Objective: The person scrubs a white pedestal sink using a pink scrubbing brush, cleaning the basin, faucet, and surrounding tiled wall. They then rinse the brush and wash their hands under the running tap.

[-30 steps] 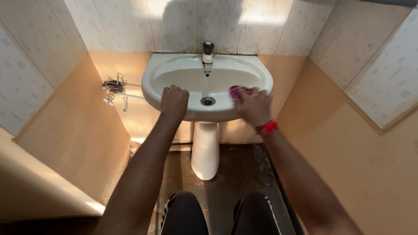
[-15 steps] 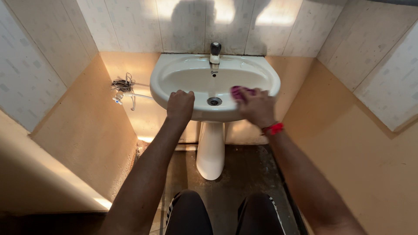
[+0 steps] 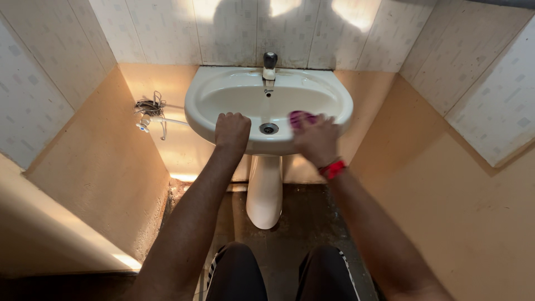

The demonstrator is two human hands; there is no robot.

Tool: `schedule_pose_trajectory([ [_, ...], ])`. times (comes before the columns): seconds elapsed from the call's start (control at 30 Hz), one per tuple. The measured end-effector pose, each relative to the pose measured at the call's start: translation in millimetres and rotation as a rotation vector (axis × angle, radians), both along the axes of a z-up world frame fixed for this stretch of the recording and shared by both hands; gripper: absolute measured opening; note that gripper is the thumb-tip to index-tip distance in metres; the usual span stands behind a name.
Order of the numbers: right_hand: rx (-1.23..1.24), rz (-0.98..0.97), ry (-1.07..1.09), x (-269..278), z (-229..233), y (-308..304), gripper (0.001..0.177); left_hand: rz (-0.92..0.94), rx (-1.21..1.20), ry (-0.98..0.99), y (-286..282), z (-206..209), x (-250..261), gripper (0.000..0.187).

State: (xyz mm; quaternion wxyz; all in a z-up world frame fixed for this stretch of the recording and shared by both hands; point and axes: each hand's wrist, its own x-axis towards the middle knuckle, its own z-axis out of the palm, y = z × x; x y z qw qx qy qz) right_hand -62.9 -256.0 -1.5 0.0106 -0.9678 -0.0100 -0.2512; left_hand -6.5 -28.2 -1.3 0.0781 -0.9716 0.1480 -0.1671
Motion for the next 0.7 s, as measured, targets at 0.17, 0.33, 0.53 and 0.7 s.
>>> schedule_pose_trajectory([
  [0.17, 0.087, 0.297, -0.171, -16, 4, 83, 0.050, 0.015, -0.071, 0.004, 3, -7, 7, 0.009],
  [0.33, 0.063, 0.210, 0.063, -4, 13, 52, 0.053, -0.115, -0.168, -0.090, 23, -16, 5, 0.005],
  [0.53, 0.056, -0.104, 0.034, 27, 2, -79, 0.056, -0.155, -0.251, -0.118, 28, -13, 3, 0.005],
  [0.7, 0.138, -0.157, -0.007, 45, -7, -130, 0.057, -0.119, -0.195, -0.039, 21, -8, 7, 0.008],
])
